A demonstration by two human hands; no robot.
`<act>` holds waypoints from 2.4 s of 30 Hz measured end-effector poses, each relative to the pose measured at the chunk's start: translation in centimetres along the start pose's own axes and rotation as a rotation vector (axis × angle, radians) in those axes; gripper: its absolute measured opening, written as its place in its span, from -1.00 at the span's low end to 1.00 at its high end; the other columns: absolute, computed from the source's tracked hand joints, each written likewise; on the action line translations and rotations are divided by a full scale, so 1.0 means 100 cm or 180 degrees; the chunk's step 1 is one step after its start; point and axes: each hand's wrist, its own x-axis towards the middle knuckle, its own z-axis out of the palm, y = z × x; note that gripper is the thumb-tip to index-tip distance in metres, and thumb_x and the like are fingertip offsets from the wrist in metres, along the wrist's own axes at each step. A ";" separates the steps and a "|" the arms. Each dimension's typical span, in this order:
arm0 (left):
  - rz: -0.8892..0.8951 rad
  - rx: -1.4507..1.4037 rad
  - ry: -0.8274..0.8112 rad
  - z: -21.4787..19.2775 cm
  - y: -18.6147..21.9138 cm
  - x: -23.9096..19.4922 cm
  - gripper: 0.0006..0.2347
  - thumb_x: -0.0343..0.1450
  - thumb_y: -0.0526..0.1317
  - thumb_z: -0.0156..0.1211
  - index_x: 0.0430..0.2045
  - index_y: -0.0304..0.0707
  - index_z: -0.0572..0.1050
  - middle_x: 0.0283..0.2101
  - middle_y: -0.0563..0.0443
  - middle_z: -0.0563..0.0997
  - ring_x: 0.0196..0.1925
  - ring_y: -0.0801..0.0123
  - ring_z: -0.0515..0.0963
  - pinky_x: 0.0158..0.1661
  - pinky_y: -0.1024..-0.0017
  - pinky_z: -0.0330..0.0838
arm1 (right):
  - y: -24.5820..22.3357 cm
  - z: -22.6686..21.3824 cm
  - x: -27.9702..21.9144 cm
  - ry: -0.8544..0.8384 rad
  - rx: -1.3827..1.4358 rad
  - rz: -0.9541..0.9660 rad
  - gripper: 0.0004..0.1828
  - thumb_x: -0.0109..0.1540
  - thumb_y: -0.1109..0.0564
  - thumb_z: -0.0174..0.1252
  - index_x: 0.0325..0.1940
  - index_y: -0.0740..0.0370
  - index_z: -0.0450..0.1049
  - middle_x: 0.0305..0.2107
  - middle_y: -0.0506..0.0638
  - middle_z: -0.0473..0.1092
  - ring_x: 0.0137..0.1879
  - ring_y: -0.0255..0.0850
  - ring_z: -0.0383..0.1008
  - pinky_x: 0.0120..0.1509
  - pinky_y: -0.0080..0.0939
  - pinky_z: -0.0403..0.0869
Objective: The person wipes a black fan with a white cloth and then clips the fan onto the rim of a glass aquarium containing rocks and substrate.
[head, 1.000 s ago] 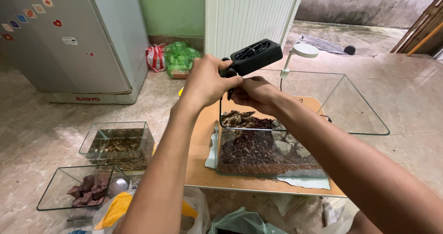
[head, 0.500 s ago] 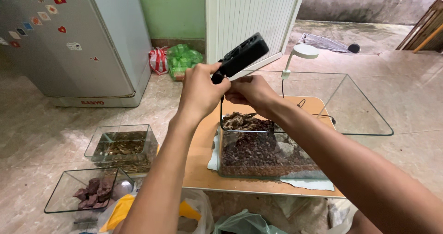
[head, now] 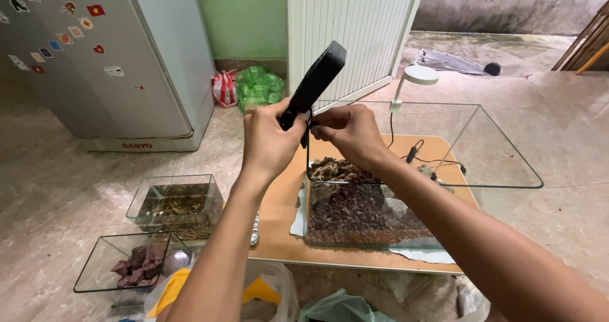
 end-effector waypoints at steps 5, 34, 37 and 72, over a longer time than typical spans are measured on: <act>0.0009 0.0021 0.0052 0.000 0.010 -0.009 -0.75 0.52 -0.32 0.39 0.03 -0.27 0.89 -0.60 0.04 0.66 -0.50 0.55 0.46 -0.47 0.46 0.40 | -0.001 0.004 -0.002 0.0102 -0.0045 -0.0136 -0.70 0.35 0.29 0.62 0.18 0.22 0.90 -0.27 0.20 0.83 -0.09 -0.07 0.90 0.14 -0.08 0.82; 0.0593 0.1117 -0.0182 0.049 -0.042 -0.023 -0.45 0.64 -0.10 0.49 0.58 -0.32 0.62 -0.09 -0.60 0.88 -0.02 -0.46 0.91 -0.14 -0.19 0.80 | 0.021 0.002 -0.004 -0.0017 -0.0301 0.0273 -0.64 0.16 0.40 0.13 -0.20 0.46 0.85 -0.37 0.27 0.75 -0.12 0.10 0.86 0.18 0.14 0.71; 0.0611 0.1265 -0.0148 0.050 -0.039 -0.026 -0.45 0.64 -0.09 0.47 0.59 -0.28 0.62 -0.11 -0.61 0.87 -0.02 -0.46 0.91 -0.11 -0.24 0.81 | 0.029 0.007 0.003 -0.0106 0.0139 0.0664 -0.56 0.18 0.34 0.14 0.02 0.56 0.81 -0.26 0.39 0.75 0.10 0.21 0.89 0.31 0.30 0.69; 0.0306 0.0719 0.0108 0.049 -0.026 -0.039 -0.45 0.60 -0.18 0.48 0.59 -0.25 0.62 -0.02 -0.63 0.88 0.02 -0.44 0.93 -0.07 -0.15 0.87 | 0.025 -0.010 0.007 -0.0113 -0.0547 0.0505 -0.77 0.37 0.00 0.55 -0.18 0.22 0.87 -0.33 0.11 0.80 -0.09 0.01 0.90 0.09 0.04 0.78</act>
